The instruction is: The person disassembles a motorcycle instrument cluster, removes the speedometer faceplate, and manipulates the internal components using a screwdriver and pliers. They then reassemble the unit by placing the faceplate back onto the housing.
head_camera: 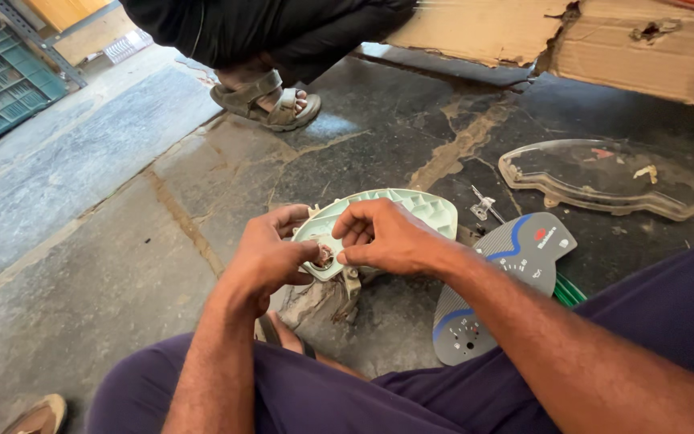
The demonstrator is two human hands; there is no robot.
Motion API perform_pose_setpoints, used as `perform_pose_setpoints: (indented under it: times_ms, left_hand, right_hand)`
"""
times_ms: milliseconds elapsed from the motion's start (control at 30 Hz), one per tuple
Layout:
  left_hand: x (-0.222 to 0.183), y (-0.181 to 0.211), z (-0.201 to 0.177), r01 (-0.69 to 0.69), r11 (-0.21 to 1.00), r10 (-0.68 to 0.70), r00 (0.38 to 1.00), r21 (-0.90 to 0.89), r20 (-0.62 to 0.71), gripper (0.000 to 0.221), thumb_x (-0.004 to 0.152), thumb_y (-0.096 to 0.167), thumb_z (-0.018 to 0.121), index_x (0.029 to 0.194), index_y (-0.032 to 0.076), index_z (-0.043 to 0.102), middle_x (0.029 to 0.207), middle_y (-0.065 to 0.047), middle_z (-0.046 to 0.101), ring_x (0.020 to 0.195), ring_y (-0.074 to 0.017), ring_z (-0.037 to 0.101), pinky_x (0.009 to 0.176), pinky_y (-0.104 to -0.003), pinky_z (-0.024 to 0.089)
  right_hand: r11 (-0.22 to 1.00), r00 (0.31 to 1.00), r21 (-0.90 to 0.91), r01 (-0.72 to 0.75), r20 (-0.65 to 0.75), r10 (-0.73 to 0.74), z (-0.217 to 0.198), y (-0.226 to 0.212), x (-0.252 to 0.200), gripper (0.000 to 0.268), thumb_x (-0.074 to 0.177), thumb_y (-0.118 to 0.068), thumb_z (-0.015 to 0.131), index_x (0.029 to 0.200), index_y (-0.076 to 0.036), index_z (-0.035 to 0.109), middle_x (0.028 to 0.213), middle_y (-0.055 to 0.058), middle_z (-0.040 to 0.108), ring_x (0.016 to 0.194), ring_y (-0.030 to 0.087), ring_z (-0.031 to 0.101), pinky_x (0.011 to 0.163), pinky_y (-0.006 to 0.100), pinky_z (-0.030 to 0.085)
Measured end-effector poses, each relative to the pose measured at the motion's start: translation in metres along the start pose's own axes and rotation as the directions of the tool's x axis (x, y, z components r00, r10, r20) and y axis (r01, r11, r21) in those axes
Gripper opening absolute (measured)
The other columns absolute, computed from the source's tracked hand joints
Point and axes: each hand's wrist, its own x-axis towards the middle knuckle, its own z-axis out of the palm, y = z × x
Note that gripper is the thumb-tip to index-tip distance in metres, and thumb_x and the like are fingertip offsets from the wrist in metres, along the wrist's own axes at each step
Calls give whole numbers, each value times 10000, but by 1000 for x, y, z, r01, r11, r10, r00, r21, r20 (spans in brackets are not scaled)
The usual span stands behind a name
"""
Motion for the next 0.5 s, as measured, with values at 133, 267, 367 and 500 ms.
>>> perform_pose_setpoints:
  times_ms: [133, 267, 367, 500]
  left_hand:
    - [-3, -1, -1, -13, 1000, 14, 1000, -17, 28, 608, 770, -33, 725, 1363, 32, 605, 1224, -126, 740, 860, -217, 745, 608, -346, 622]
    - [-4, -3, -3, -21, 1000, 20, 999, 4, 38, 630, 775, -29, 718, 1388, 37, 590, 1263, -115, 726, 888, -217, 744, 634, -339, 622]
    - [-5, -3, -4, -26, 1000, 26, 998, 5, 48, 630, 779, -16, 717, 1394, 37, 590, 1266, -111, 727, 901, -217, 746, 651, -339, 626]
    - [-6, -2, -4, -33, 999, 33, 998, -2, 58, 647, 779, -23, 713, 1408, 31, 569, 1264, -117, 725, 910, -216, 751, 664, -344, 635]
  right_hand:
    - [1000, 999, -1, 4, -33, -4, 3, 2, -1, 259, 805, -122, 807, 1018, -6, 715, 853, 34, 719, 782, 101, 686, 734, 266, 586]
    - [1000, 998, -7, 28, -51, -29, 7, 2, -1, 257, 799, -118, 805, 1016, -11, 720, 851, 30, 729, 780, 96, 690, 728, 267, 590]
    - [1000, 998, -24, 12, -62, -14, 7, 2, -3, 256, 803, -129, 803, 1016, -13, 720, 854, 34, 735, 781, 100, 693, 730, 268, 591]
    - [999, 998, -29, 26, -60, -28, 7, 1, -4, 264, 803, -136, 806, 1024, -16, 725, 858, 36, 738, 792, 104, 700, 741, 276, 590]
